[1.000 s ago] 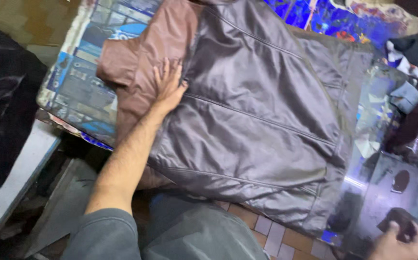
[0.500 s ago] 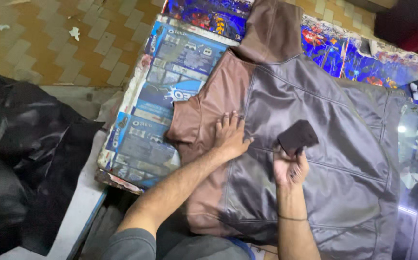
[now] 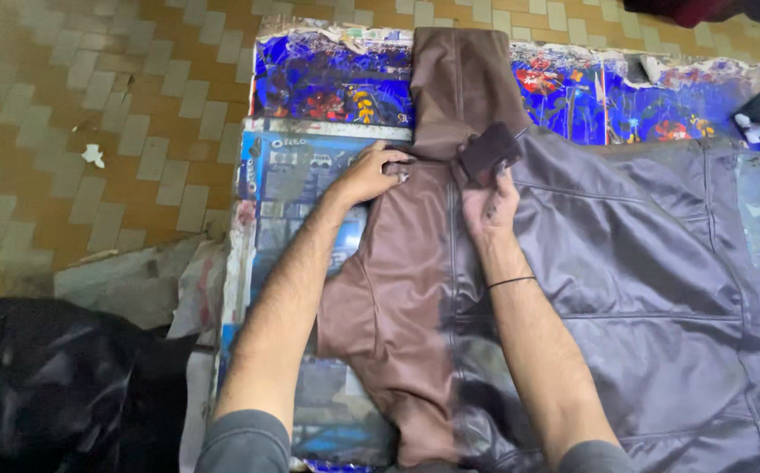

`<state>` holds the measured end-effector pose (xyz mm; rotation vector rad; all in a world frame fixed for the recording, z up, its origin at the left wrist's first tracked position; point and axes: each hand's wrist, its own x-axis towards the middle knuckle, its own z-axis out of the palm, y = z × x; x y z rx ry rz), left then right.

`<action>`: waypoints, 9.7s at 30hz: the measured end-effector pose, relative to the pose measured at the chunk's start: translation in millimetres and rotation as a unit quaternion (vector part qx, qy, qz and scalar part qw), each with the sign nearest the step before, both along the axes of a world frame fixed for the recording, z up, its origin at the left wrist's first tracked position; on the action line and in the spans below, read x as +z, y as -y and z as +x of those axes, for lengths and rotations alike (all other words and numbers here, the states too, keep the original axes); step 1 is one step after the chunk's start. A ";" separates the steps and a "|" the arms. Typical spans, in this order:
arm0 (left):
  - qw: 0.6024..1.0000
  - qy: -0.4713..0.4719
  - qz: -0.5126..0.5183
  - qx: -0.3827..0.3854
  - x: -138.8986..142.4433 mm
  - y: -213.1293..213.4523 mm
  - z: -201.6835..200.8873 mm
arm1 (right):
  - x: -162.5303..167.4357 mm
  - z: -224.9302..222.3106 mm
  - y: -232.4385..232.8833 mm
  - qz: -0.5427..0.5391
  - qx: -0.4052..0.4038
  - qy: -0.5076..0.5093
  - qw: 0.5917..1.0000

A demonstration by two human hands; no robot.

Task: The person pours liquid dye from a bottle onto the brown panel of a leather jacket laid on a work table, then rubs the dye into the leather with a sponge, working the liquid across the panel and along the seams, repositioning the jacket to treat different areas.

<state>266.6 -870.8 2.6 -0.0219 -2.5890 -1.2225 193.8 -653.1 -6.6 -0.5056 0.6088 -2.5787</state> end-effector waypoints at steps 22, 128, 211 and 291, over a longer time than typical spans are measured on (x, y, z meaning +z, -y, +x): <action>0.983 -0.014 0.039 -0.181 -100.4 60.8 -28.5 | -29.1 59.8 54.2 0.741 -0.354 -0.322 0.471; 0.944 -0.050 0.316 -0.086 -110.3 50.9 -33.2 | -19.9 68.6 97.6 0.673 -0.398 -0.331 0.529; 0.940 -0.124 0.111 0.298 -109.7 -63.2 217.8 | 0.5 80.1 42.1 0.418 -0.040 -0.848 0.323; 0.916 -0.142 0.031 0.375 -112.9 -82.4 221.9 | -3.8 38.0 -49.4 0.602 -0.322 -0.633 0.367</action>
